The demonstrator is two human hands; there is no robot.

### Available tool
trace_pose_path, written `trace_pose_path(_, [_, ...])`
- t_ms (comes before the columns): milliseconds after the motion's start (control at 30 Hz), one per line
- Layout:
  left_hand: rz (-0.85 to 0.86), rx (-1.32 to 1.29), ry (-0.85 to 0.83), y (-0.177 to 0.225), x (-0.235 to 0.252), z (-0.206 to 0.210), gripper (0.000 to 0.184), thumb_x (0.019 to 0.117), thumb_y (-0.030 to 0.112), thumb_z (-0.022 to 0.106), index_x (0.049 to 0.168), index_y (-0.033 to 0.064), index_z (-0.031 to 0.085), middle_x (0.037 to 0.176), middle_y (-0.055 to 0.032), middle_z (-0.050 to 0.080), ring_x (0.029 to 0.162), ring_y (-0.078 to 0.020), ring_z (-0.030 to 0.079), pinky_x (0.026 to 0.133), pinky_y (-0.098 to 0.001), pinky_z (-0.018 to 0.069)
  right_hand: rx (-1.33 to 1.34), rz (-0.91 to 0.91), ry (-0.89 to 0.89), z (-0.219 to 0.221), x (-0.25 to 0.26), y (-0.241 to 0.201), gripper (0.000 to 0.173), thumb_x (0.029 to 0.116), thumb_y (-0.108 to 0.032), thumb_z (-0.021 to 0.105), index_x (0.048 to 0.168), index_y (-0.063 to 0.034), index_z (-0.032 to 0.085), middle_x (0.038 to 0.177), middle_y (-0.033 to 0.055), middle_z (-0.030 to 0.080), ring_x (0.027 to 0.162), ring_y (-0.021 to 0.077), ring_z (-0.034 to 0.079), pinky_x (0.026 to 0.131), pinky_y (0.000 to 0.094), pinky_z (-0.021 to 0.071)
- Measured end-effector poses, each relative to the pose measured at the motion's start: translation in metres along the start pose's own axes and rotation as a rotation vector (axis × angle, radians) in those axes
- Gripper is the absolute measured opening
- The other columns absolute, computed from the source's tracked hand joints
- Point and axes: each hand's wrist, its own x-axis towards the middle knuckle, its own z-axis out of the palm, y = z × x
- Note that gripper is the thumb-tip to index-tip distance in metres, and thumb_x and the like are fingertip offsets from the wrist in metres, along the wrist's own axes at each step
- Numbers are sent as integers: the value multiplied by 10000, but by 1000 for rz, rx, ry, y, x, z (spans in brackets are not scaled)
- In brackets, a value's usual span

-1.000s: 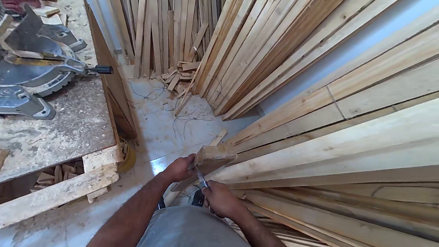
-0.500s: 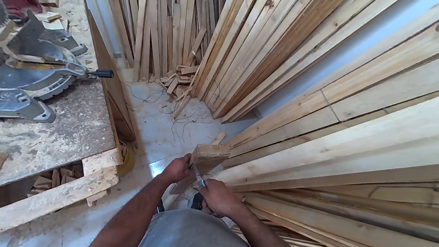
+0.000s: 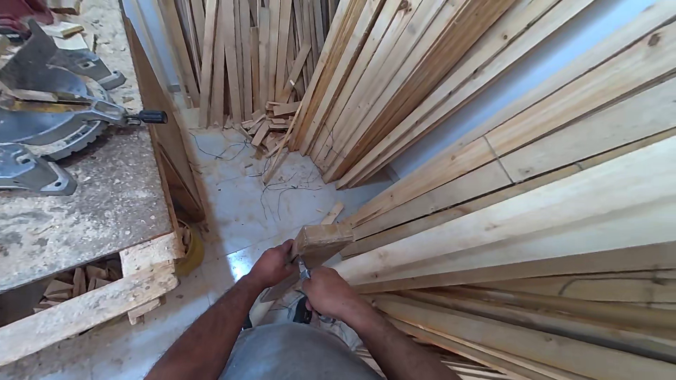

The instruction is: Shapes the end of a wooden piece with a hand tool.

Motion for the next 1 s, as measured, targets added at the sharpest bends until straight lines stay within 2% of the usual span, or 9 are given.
trace_pose_path(200, [-60, 49, 7, 18, -3, 6, 545, 954, 293, 628, 1463, 130, 522, 1278, -102, 696, 1182, -254, 676, 1030, -499, 527, -155, 40, -41, -29, -24, -8, 324, 1096, -256, 380, 1171, -6, 573, 948, 130, 662, 770, 212, 676, 724, 398, 562])
trace_pose_path(333, [-86, 40, -1, 33, -5, 10, 533, 937, 258, 640, 1440, 111, 545, 1288, -120, 687, 1200, -284, 665, 1042, -524, 517, -176, 63, -88, -44, -38, -11, 337, 1112, -266, 351, 1191, -13, 559, 927, 105, 641, 741, 171, 658, 711, 360, 561])
trace_pose_path(433, [-118, 54, 0, 38, -4, 13, 527, 924, 255, 645, 1424, 118, 554, 1268, -117, 695, 1168, -288, 679, 1013, -529, 532, -211, 79, -113, -49, -41, -9, 351, 1115, -265, 346, 1199, -7, 569, 947, 117, 649, 760, 180, 656, 730, 372, 551])
trace_pose_path(500, [-128, 62, 10, 39, -4, 16, 514, 929, 277, 639, 1413, 124, 560, 1248, -111, 702, 1150, -280, 686, 999, -527, 538, -175, 81, -124, -53, -40, -6, 339, 1114, -269, 353, 1193, -22, 571, 918, 88, 643, 724, 146, 646, 703, 337, 551])
trace_pose_path(600, [-126, 68, 29, 36, -2, 19, 528, 929, 294, 658, 1420, 131, 559, 1244, -104, 706, 1148, -269, 689, 1004, -521, 538, -67, 69, -127, -64, -46, -2, 325, 1123, -291, 353, 1088, -50, 568, 814, 25, 613, 634, 83, 602, 629, 271, 526])
trace_pose_path(700, [-136, 69, 51, 29, 0, 19, 597, 903, 257, 703, 1457, 124, 526, 1267, -116, 696, 1163, -287, 682, 1018, -534, 531, -113, 12, -76, -87, -58, -2, 322, 1115, -269, 395, 1020, -38, 598, 770, 57, 671, 583, 112, 632, 579, 286, 538])
trace_pose_path(800, [-138, 77, 78, 20, 4, 14, 617, 902, 253, 697, 1476, 128, 511, 1265, -113, 701, 1154, -290, 687, 1013, -535, 534, -250, 24, -55, -107, -71, -5, 296, 1107, -252, 418, 996, -45, 598, 743, 66, 675, 556, 128, 634, 552, 294, 541])
trace_pose_path(900, [-154, 64, 92, 12, 4, 11, 600, 907, 240, 675, 1474, 131, 511, 1263, -108, 701, 1151, -283, 689, 1006, -530, 541, -277, 13, -138, -99, -78, -5, 307, 1101, -280, 422, 1044, -43, 607, 772, 67, 668, 574, 131, 631, 571, 316, 550])
trace_pose_path(1000, [-159, 45, 110, 11, 3, 8, 550, 920, 246, 656, 1443, 133, 528, 1236, -115, 705, 1119, -287, 697, 979, -535, 549, -272, 16, -165, -66, -63, -7, 342, 1108, -290, 366, 1166, -22, 571, 882, 100, 642, 682, 172, 633, 660, 373, 545])
